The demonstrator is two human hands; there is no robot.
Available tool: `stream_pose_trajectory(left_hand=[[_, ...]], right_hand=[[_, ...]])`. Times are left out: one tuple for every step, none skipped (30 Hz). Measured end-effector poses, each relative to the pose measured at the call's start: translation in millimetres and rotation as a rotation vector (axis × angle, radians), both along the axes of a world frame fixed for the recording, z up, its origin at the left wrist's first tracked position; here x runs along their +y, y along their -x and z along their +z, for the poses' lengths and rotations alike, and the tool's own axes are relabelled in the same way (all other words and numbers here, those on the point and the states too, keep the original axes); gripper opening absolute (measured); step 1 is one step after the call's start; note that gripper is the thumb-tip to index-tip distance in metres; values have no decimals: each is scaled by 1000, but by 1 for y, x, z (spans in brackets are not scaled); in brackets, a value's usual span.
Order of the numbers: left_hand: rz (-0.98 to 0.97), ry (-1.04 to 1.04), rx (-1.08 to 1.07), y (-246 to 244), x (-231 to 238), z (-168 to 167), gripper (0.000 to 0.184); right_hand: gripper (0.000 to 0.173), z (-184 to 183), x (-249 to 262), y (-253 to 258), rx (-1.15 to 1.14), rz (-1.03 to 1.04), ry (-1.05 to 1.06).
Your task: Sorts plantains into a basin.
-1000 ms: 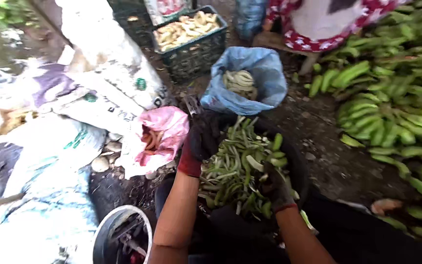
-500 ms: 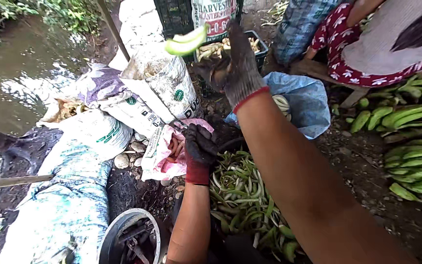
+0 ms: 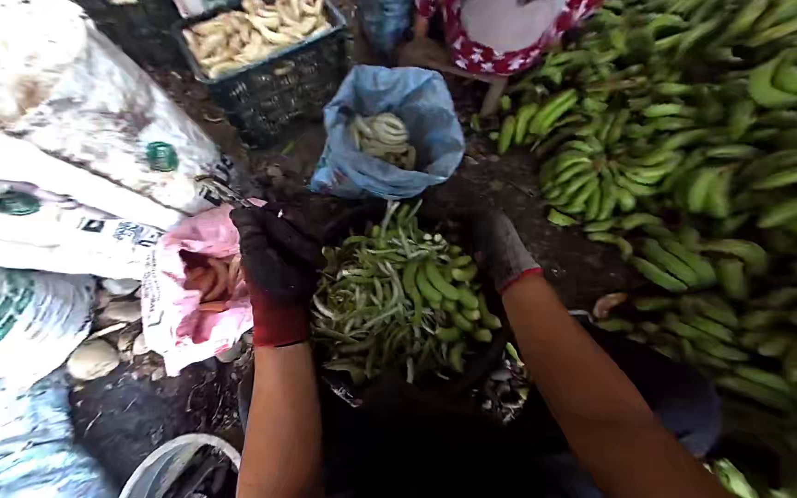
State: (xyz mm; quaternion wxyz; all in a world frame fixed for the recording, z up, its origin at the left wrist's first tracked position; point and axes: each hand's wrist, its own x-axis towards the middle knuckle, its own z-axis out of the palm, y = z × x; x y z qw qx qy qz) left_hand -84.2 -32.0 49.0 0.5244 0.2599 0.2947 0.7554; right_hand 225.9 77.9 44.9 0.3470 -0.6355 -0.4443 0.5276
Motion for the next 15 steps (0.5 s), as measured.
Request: stream_pose_trajectory(left_hand=[[-15,18,5,-5,2,-3,58],[-26,41,19,-10,4,-7,55],[-29,63,57,-16,6,-9,53],[-36,62,118,-22,6,-11,51],[-56,52,164,-26,8,-13,50],[-90,50,157,-31,10,-14,51],[-104,68,138,-35,11,-14,51],[-98,110,107,-40,11,-12,49],[-111,140,82,-43,11,-12,47],[-129,154,66,-45,12,-13,47],[-153,153,62,-47,14,-14,47],[-165,155,75,-50,17,-16,48],[-185,151,95,-52,20,-17,48],[-203,147,116,-53,23,-18,47],[-212,157,130,-55,26,-20,46]], right_hand=[[42,-11,-9,-23,-102,-24,34],[48,-23,-12,-39,-178,-50,69],[53,-36,-12,-50,-238,-61,98],[56,-47,-12,-57,-319,-44,107],[55,-55,-13,-59,-418,4,112],[53,-60,-15,-56,-532,80,118],[50,-65,-17,-50,-633,183,125],[49,-72,-17,-42,-742,295,130],[49,-80,-18,-32,-851,392,132],[50,-89,-18,-21,-959,462,117],[53,-98,-18,-10,-1052,506,109],[58,-108,-17,0,-1119,529,121],[64,-118,-16,8,-1162,529,135],[66,-125,-13,15,-1190,508,152],[66,-131,-10,19,-1208,482,170]])
